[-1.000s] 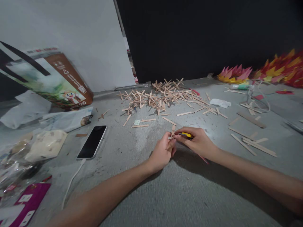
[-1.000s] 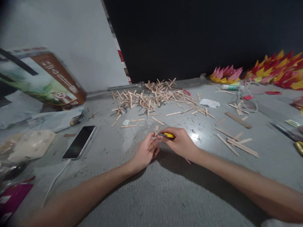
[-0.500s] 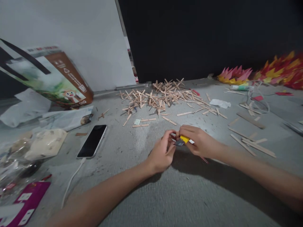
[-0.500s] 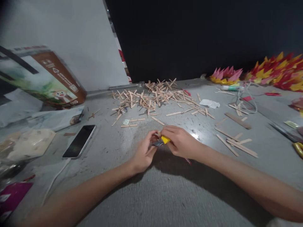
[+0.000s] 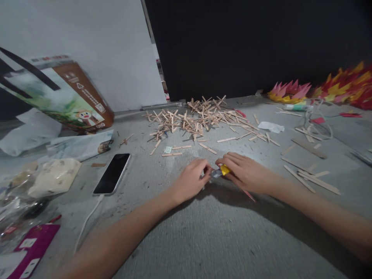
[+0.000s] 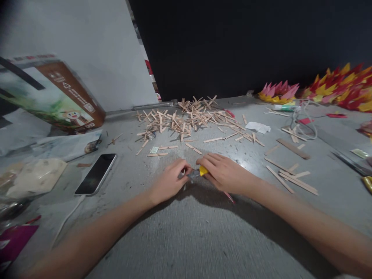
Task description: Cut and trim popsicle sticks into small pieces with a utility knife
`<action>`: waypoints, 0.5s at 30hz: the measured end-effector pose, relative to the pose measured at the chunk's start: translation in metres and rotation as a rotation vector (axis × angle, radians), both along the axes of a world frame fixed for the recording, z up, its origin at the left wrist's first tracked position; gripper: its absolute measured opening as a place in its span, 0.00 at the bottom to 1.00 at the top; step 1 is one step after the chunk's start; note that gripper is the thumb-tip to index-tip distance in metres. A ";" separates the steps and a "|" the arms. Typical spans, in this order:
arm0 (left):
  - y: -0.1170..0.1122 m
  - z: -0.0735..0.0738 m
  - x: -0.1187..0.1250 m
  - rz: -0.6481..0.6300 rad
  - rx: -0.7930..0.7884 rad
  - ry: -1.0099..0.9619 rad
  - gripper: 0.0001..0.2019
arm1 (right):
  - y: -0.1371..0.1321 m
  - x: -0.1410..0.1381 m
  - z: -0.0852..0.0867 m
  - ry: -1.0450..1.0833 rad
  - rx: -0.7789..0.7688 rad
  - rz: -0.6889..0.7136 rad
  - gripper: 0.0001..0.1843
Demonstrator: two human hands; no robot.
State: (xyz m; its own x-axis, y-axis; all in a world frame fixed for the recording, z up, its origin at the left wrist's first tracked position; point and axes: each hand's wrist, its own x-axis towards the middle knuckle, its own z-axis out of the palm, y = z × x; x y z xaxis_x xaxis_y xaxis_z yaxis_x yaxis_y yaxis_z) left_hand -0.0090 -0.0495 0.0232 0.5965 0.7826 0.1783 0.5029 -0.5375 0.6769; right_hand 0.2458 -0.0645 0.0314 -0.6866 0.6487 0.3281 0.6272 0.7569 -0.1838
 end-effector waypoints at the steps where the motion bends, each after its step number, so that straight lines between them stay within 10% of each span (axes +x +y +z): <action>1: 0.004 -0.002 -0.002 0.014 0.038 0.042 0.07 | 0.000 0.002 -0.002 0.032 -0.016 -0.062 0.15; 10: 0.012 -0.012 -0.005 -0.038 0.298 0.447 0.14 | -0.023 -0.008 0.016 0.010 -0.217 -0.380 0.14; 15: 0.013 -0.009 -0.006 -0.046 0.295 0.415 0.17 | -0.046 -0.025 -0.007 0.024 -0.173 -0.429 0.27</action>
State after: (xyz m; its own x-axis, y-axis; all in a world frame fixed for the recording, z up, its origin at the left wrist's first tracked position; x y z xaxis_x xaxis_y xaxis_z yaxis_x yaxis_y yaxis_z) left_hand -0.0145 -0.0364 0.0138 0.6964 0.7059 0.1290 0.6685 -0.7035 0.2412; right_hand 0.2207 -0.1102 0.0246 -0.3375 0.9194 0.2022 0.8711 0.3864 -0.3030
